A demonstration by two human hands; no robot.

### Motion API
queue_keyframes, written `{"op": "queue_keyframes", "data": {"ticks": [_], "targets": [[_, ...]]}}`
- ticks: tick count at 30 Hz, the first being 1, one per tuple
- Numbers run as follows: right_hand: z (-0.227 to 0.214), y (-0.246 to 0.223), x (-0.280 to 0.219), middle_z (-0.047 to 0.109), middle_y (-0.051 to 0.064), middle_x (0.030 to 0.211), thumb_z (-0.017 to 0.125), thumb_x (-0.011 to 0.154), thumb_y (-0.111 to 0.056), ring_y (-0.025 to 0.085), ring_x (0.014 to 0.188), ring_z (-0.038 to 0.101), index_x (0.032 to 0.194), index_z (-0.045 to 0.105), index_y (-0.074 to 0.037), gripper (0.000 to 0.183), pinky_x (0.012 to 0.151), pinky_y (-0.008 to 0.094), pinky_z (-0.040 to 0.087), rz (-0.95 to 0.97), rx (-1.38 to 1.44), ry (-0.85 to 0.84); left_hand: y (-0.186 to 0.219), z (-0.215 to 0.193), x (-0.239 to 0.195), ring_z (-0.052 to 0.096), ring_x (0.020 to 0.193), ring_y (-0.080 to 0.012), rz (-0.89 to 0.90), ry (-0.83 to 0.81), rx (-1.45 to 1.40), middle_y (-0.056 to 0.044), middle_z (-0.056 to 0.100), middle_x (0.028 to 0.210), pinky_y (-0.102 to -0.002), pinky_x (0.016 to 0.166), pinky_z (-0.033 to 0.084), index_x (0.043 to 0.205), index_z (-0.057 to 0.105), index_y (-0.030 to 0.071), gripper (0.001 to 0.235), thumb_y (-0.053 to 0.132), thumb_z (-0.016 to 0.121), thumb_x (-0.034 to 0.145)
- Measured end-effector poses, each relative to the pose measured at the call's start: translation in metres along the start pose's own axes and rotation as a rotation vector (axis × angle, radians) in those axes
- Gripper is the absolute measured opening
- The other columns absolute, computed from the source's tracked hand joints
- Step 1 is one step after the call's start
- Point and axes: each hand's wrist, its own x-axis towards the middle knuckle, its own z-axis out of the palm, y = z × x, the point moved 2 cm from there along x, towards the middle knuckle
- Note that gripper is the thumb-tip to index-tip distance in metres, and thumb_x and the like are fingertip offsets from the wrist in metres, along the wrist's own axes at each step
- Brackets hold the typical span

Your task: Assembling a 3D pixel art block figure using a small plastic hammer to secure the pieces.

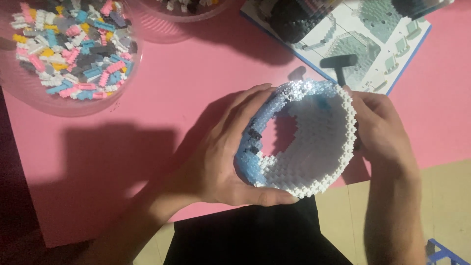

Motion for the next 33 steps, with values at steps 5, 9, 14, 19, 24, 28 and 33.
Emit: {"op": "queue_keyframes", "data": {"ticks": [5,9,14,19,24,28,33], "targets": [[-0.001,-0.018,0.011,0.034,-0.006,0.057,0.049,0.117,-0.049,0.01,0.048,0.026,0.064,0.042,-0.017,0.062,0.044,0.031,0.019,0.011,-0.128,-0.194,0.002,0.015,-0.003,0.059,0.15,-0.0421,-0.031,0.156,0.031,-0.024,0.051,0.162,-0.059,0.125,0.056,0.159,0.033,0.001,0.13,0.081,0.073,0.065],[-0.003,-0.025,0.012,0.04,-0.007,0.078,0.038,0.125,-0.039,0.008,0.063,0.035,0.093,0.05,-0.018,0.04,0.055,0.024,0.031,-0.322,-0.173,-0.036,0.028,0.019,-0.005,0.066,0.142,-0.0342,0.023,0.307,0.246,-0.022,0.06,0.154,-0.047,0.126,0.056,0.153,0.041,-0.002,0.127,0.092,0.051,0.069],[-0.019,-0.019,-0.009,0.05,0.015,0.075,0.043,0.116,0.007,0.017,0.06,0.035,0.14,0.047,-0.003,0.027,0.059,0.029,0.029,-0.594,0.045,0.148,0.02,0.021,-0.021,0.058,0.152,-0.0435,0.021,0.342,0.333,-0.029,0.048,0.162,-0.067,0.136,0.052,0.164,0.023,0.002,0.14,0.1,0.045,0.066],[-0.032,-0.008,-0.048,0.066,0.024,0.108,0.048,0.121,0.013,0.02,0.068,0.05,0.149,0.056,0.019,0.03,0.064,0.03,0.043,-0.607,-0.258,0.133,-0.001,-0.019,0.015,0.04,0.17,-0.0482,0.202,-0.052,0.154,-0.028,0.03,0.176,-0.068,0.146,0.036,0.167,0.017,-0.001,0.154,0.093,0.079,0.061],[-0.066,0.077,-0.085,0.042,0.003,0.088,0.037,0.134,-0.015,0.008,0.073,0.034,0.156,0.053,0.008,0.035,0.066,0.021,0.027,-0.423,-0.144,0.411,-0.019,-0.01,0.023,0.042,0.167,-0.0516,0.3,-0.282,0.151,-0.031,0.03,0.176,-0.062,0.14,0.039,0.166,0.011,-0.005,0.163,0.086,0.098,0.062],[-0.082,0.119,-0.086,0.047,0.002,0.107,0.056,0.093,-0.038,0.016,0.092,0.052,0.126,0.044,-0.013,0.044,0.095,0.032,0.052,-0.652,0.193,0.279,-0.012,0.01,0.016,0.05,0.158,-0.0466,0.219,-0.117,0.22,-0.03,0.042,0.168,-0.059,0.135,0.042,0.16,0.026,-0.008,0.153,0.09,0.085,0.059],[-0.065,0.115,-0.093,0.055,0.0,0.117,0.089,0.095,-0.062,0.014,0.088,0.048,0.172,0.037,-0.014,0.105,0.09,0.036,0.049,-0.721,0.713,0.038,-0.009,0.016,0.01,0.056,0.153,-0.0412,0.156,-0.063,0.292,-0.026,0.048,0.164,-0.061,0.131,0.045,0.16,0.028,-0.007,0.169,0.096,0.092,0.043]]}}
